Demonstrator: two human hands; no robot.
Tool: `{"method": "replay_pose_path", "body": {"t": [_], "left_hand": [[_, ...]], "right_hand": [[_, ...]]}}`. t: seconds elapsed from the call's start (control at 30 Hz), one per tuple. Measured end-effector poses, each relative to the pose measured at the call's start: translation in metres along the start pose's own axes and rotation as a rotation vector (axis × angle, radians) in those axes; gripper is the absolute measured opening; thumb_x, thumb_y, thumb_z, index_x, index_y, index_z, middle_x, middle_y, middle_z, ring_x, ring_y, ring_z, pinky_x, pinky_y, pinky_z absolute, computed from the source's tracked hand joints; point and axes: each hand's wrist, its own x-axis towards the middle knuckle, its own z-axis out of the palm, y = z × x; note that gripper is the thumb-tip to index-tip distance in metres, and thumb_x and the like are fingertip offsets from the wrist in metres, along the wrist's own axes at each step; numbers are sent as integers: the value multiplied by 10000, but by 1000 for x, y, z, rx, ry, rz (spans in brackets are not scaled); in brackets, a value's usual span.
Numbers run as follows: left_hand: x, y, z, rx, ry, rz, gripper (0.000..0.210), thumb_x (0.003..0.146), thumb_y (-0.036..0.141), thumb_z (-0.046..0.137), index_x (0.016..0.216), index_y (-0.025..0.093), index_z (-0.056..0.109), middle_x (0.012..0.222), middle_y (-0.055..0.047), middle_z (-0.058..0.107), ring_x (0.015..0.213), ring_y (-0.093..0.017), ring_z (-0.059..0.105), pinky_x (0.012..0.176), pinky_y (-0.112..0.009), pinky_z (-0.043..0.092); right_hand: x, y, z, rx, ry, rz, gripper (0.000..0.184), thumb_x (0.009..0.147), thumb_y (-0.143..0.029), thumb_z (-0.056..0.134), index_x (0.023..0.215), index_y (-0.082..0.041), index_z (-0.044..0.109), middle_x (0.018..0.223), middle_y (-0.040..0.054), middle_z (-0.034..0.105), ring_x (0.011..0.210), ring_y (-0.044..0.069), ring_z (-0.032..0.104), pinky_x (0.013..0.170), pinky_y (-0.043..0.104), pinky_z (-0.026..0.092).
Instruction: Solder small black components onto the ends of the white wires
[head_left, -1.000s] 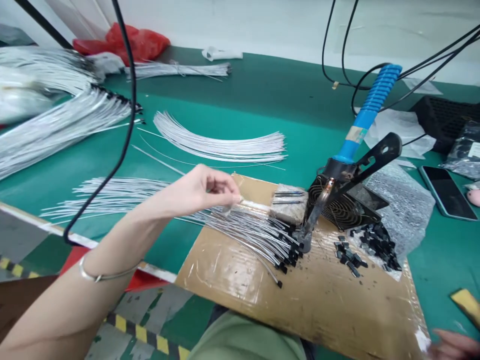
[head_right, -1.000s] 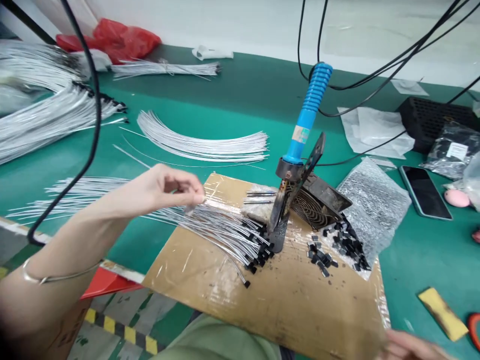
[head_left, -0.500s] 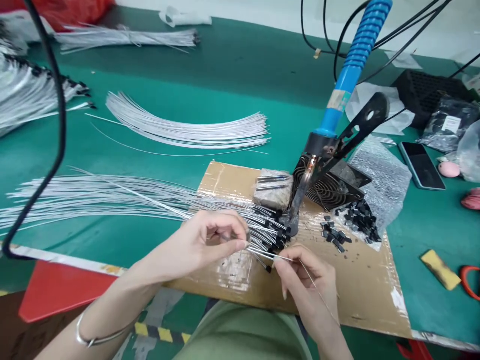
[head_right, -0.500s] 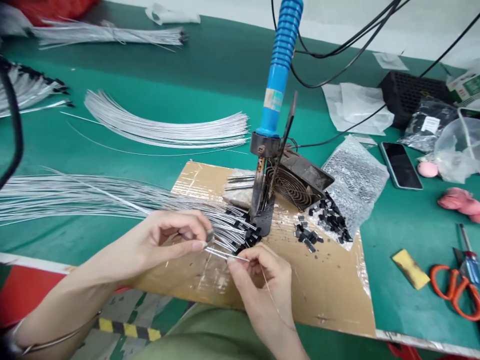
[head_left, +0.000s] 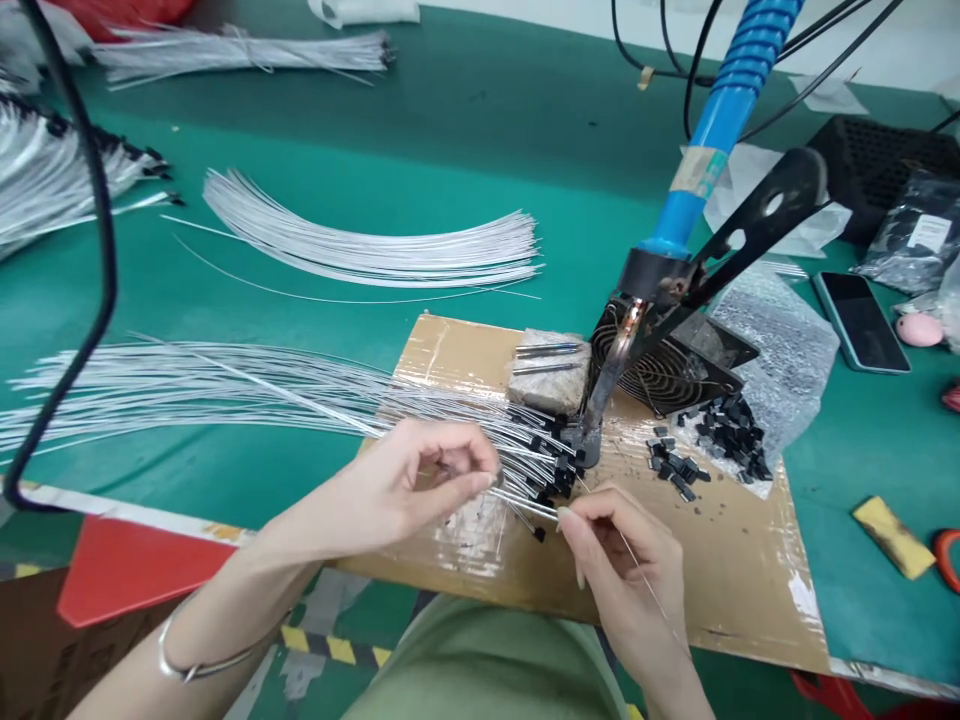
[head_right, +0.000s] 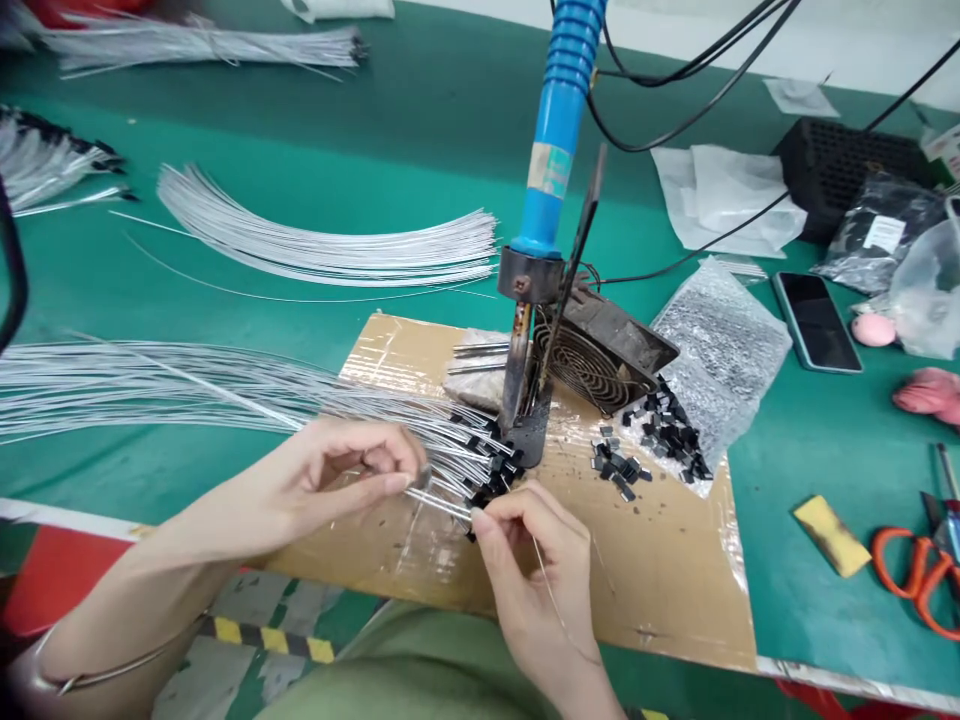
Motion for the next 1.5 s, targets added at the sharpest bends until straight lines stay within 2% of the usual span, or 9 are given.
{"method": "replay_pose_path", "body": {"t": [0.13,0.3,0.43,0.53,0.73,0.87,1.03,1.33,1.5], "left_hand": [[-6,2,25,110,-11,21,203,1000,336,669,1138,245,787,969,-56,815,737,-191,707,575,-256,492],[-2,5,56,-10,-41,-77,267,1049,348,558,874,214,709,666,20,639,568,-139,508,525,-258,352],[7,8,61,-178,8,-176,259,979,379,609,802,196,653,629,22,597,543,-127,447,503,-248,296],[10,11,61,-218,66,-198,268,942,403,643,782,189,670,633,8,592,565,-135,445,509,-245,300],[12,11,62,-293,65,-170,265,939,396,668,789,180,699,644,-4,628,560,-130,462,506,-235,325],[13,11,63,-289,91,-170,278,935,394,672,780,168,717,661,-24,662,560,-131,464,506,-243,333],[12,7,68,-292,133,-153,291,956,394,662,791,162,723,654,-16,648,563,-126,468,514,-235,344],[4,-3,75,-282,166,-130,310,1002,424,658,821,177,713,630,22,570,535,-110,400,486,-231,276],[6,2,73,-287,170,-97,274,983,353,656,785,166,689,617,35,536,528,-98,372,473,-214,250]], "right_hand": [[0,4,1,-92,-45,-122,271,1043,-291,654,787,-215,699,709,-13,591,604,128,508,540,256,364],[-5,7,0,-63,29,-75,258,1038,-299,668,797,-222,723,704,-15,599,615,133,526,559,261,384],[-4,13,-7,35,225,-2,286,1023,-348,721,768,-221,747,619,-42,548,524,108,516,502,241,394],[-1,16,-10,146,293,13,234,995,-365,770,818,-217,815,626,-33,609,448,94,551,433,220,438],[-2,12,6,387,200,199,146,969,-366,796,927,-268,896,757,3,727,528,96,630,492,199,576],[-3,10,12,494,120,209,158,958,-399,816,938,-271,907,767,18,764,539,94,638,494,189,587],[-3,10,12,589,147,310,215,865,-466,906,906,-254,907,728,2,746,526,80,636,475,165,560],[-3,23,7,623,40,261,109,936,-385,861,956,-287,905,732,-3,769,497,53,621,451,117,546],[-3,21,6,612,32,281,131,925,-397,869,922,-271,904,709,-6,752,490,49,620,443,109,534]]}}
